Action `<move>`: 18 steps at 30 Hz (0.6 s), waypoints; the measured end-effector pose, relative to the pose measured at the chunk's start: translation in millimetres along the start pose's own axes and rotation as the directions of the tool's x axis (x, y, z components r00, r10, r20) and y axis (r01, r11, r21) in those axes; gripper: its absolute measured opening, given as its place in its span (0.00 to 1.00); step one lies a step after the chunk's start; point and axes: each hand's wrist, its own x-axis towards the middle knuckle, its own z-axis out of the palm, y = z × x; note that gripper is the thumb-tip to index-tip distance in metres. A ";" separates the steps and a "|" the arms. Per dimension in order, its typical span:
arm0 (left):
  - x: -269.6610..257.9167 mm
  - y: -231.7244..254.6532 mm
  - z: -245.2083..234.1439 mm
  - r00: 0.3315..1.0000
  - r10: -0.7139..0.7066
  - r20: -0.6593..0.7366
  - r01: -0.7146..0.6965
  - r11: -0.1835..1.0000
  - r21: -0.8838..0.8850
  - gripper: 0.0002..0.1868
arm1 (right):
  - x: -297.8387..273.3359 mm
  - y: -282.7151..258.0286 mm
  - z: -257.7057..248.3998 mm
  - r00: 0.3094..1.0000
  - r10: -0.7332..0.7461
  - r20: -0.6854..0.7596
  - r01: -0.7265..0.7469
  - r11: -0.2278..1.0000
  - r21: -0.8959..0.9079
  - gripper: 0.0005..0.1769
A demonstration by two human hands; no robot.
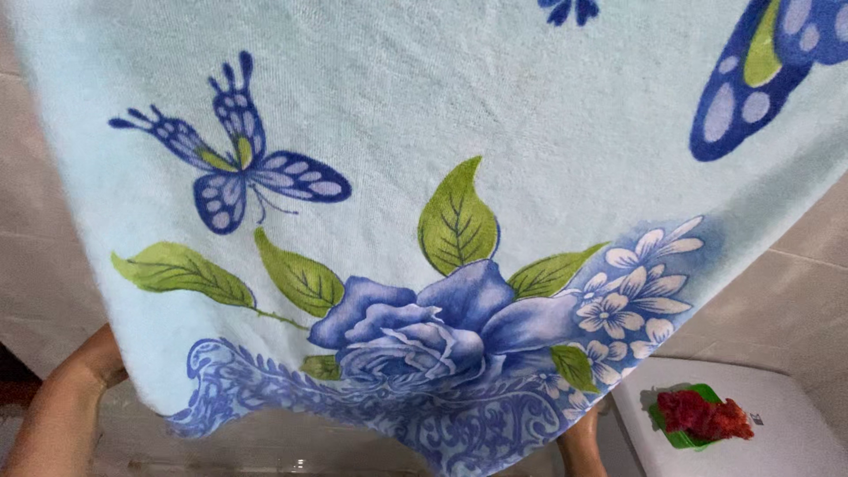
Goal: The person rinses a series of bathroom items under a faucet, including a blue cloth, a pink loofah, and several plastic containers, before placing them onto a shelf.
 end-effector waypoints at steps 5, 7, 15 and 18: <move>9.6 -42.0 -28.6 0.955 -0.169 -0.244 0.109 0.964 -0.241 0.48 | 4.1 24.9 -11.7 1.000 -0.004 -0.031 0.003 0.999 -0.046 0.21; -15.9 -65.1 -42.8 0.874 0.398 -0.280 -0.413 0.911 0.009 0.57 | 10.3 31.4 -15.8 0.999 -0.009 -0.035 0.007 0.998 -0.060 0.21; -23.5 -176.9 6.6 0.786 0.498 -0.366 -0.384 0.857 0.343 0.37 | 5.4 69.2 -9.8 0.995 -0.052 -0.089 0.036 0.985 -0.171 0.21; 15.0 -219.0 -16.9 0.904 0.268 -0.334 -0.296 0.955 -0.035 0.37 | 6.7 76.4 -4.0 0.993 -0.075 -0.092 0.053 0.974 -0.221 0.21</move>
